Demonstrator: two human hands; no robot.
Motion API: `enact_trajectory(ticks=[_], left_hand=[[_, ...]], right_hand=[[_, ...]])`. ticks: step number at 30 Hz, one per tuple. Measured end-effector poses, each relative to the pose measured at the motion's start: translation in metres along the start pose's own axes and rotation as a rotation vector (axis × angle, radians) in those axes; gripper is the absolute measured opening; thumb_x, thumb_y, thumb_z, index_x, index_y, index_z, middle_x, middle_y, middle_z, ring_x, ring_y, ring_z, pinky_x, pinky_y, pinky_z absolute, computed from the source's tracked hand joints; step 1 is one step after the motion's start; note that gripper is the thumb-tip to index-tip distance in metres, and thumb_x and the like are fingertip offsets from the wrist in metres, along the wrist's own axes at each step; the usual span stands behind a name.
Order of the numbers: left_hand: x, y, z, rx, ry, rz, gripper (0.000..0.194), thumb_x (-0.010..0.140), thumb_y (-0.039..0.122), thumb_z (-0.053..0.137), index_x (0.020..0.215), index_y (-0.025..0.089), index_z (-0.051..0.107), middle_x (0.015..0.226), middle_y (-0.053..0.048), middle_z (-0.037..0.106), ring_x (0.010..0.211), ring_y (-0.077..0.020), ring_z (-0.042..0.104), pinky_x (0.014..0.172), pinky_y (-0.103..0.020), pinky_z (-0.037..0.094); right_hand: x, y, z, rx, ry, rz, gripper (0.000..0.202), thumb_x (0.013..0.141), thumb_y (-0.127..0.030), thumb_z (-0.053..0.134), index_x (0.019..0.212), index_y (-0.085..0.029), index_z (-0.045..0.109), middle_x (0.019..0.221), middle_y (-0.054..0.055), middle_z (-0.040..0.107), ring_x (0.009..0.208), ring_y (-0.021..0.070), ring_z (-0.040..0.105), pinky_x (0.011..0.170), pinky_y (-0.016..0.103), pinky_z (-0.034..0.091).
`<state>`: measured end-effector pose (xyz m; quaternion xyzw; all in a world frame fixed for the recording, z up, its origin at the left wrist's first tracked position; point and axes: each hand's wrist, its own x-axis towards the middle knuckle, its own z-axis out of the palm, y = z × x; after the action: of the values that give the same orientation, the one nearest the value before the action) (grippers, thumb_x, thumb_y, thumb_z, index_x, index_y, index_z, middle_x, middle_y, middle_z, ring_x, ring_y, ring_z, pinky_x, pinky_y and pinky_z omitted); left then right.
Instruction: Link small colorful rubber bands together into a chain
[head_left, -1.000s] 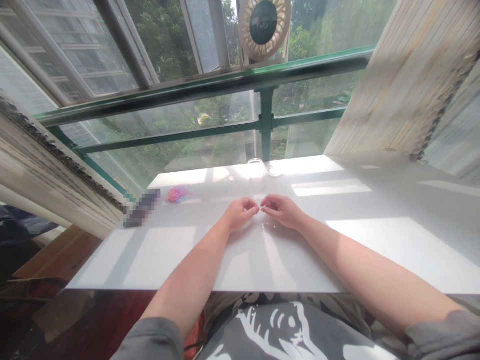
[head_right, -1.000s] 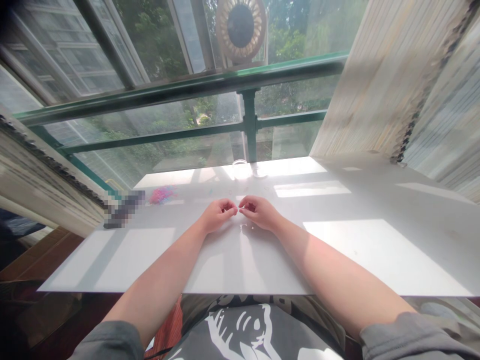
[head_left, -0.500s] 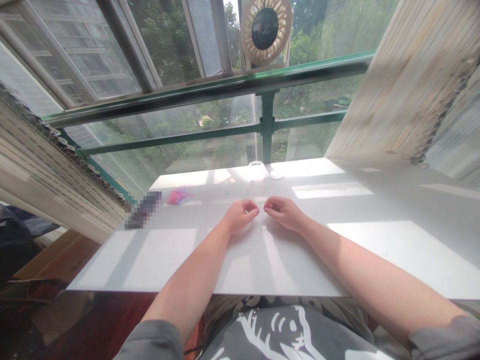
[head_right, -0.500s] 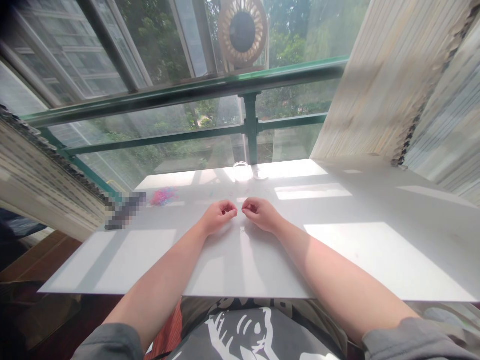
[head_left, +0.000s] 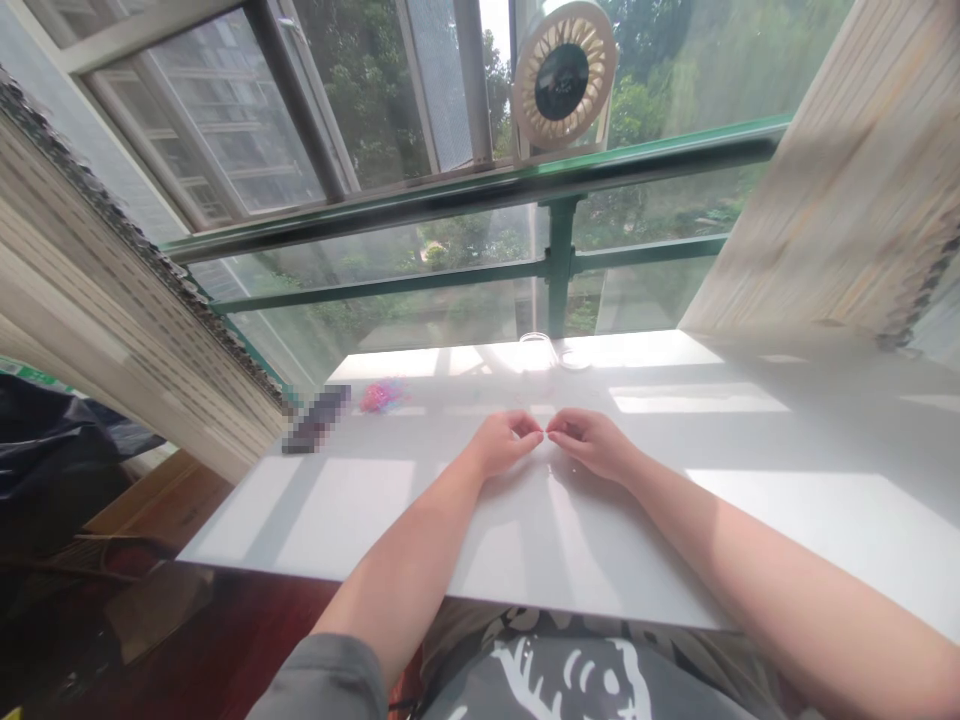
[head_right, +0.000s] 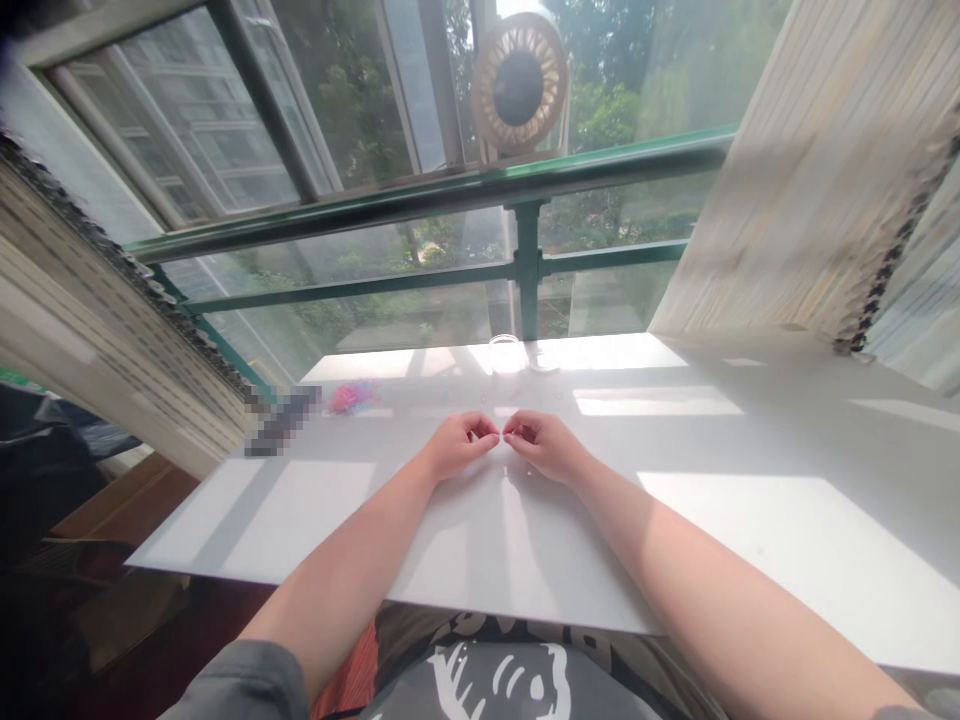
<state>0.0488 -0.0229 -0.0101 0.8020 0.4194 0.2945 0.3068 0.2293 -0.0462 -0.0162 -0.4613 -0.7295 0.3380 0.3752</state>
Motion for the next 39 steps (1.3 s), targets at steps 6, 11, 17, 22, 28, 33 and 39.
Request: enact_trajectory(ticks=[6,11,17,22,28,33,39], left_hand=[[0.002,-0.006,-0.005,-0.008,0.082,-0.003,0.018,0.072,0.031,0.051,0.078,0.016,0.060,0.077,-0.001,0.063,0.066,-0.0086,0.054,0.063,-0.020,0.041],[0.005,-0.016,-0.020,0.040,0.160,-0.015,0.017,0.071,0.030,0.051,0.075,0.017,0.061,0.076,0.000,0.064,0.068,-0.0090,0.055,0.065,-0.019,0.042],[0.007,-0.053,-0.067,0.167,0.322,-0.125,0.016,0.069,0.029,0.053,0.075,0.019,0.063,0.075,0.000,0.064,0.070,-0.0111,0.057,0.068,-0.021,0.043],[0.002,-0.093,-0.100,0.271,0.481,-0.412,0.017,0.068,0.030,0.054,0.079,0.020,0.063,0.079,0.000,0.065,0.075,-0.0132,0.057,0.070,-0.023,0.043],[0.001,-0.106,-0.103,0.328,0.483,-0.538,0.020,0.068,0.031,0.054,0.081,0.020,0.065,0.082,-0.002,0.066,0.074,-0.0148,0.058,0.068,-0.023,0.043],[0.016,-0.097,-0.090,0.412,0.423,-0.534,0.020,0.068,0.032,0.054,0.081,0.022,0.066,0.084,-0.001,0.067,0.078,-0.0164,0.058,0.069,-0.024,0.042],[0.038,-0.084,-0.070,0.456,0.370,-0.425,0.021,0.068,0.032,0.052,0.080,0.022,0.067,0.083,-0.003,0.067,0.079,-0.0175,0.058,0.069,-0.024,0.041]], right_hand=[[0.000,-0.004,-0.001,-0.032,0.021,-0.003,0.022,0.074,-0.038,0.046,0.073,-0.017,0.055,0.056,-0.002,0.048,0.049,0.0093,0.040,0.048,0.023,0.033],[-0.001,-0.002,-0.002,-0.091,0.023,0.017,0.023,0.075,-0.039,0.045,0.075,-0.018,0.055,0.060,-0.001,0.052,0.051,0.0104,0.043,0.051,0.024,0.036],[-0.002,-0.003,-0.003,-0.142,0.004,0.043,0.023,0.077,-0.038,0.043,0.074,-0.019,0.054,0.061,-0.001,0.052,0.051,0.0106,0.044,0.052,0.024,0.037],[-0.003,-0.006,-0.004,-0.151,-0.003,0.065,0.023,0.077,-0.038,0.043,0.073,-0.019,0.054,0.061,-0.001,0.053,0.051,0.0107,0.046,0.052,0.024,0.037],[-0.002,-0.007,-0.004,-0.153,-0.013,0.068,0.022,0.076,-0.037,0.043,0.072,-0.019,0.055,0.058,-0.002,0.052,0.050,0.0106,0.046,0.052,0.024,0.038],[0.000,-0.006,-0.003,-0.168,-0.017,0.052,0.022,0.075,-0.037,0.043,0.072,-0.019,0.055,0.057,-0.002,0.052,0.051,0.0113,0.046,0.052,0.024,0.038],[0.001,-0.006,-0.004,-0.173,-0.019,0.031,0.022,0.076,-0.036,0.042,0.070,-0.019,0.055,0.059,-0.001,0.053,0.055,0.0120,0.047,0.054,0.024,0.037]])
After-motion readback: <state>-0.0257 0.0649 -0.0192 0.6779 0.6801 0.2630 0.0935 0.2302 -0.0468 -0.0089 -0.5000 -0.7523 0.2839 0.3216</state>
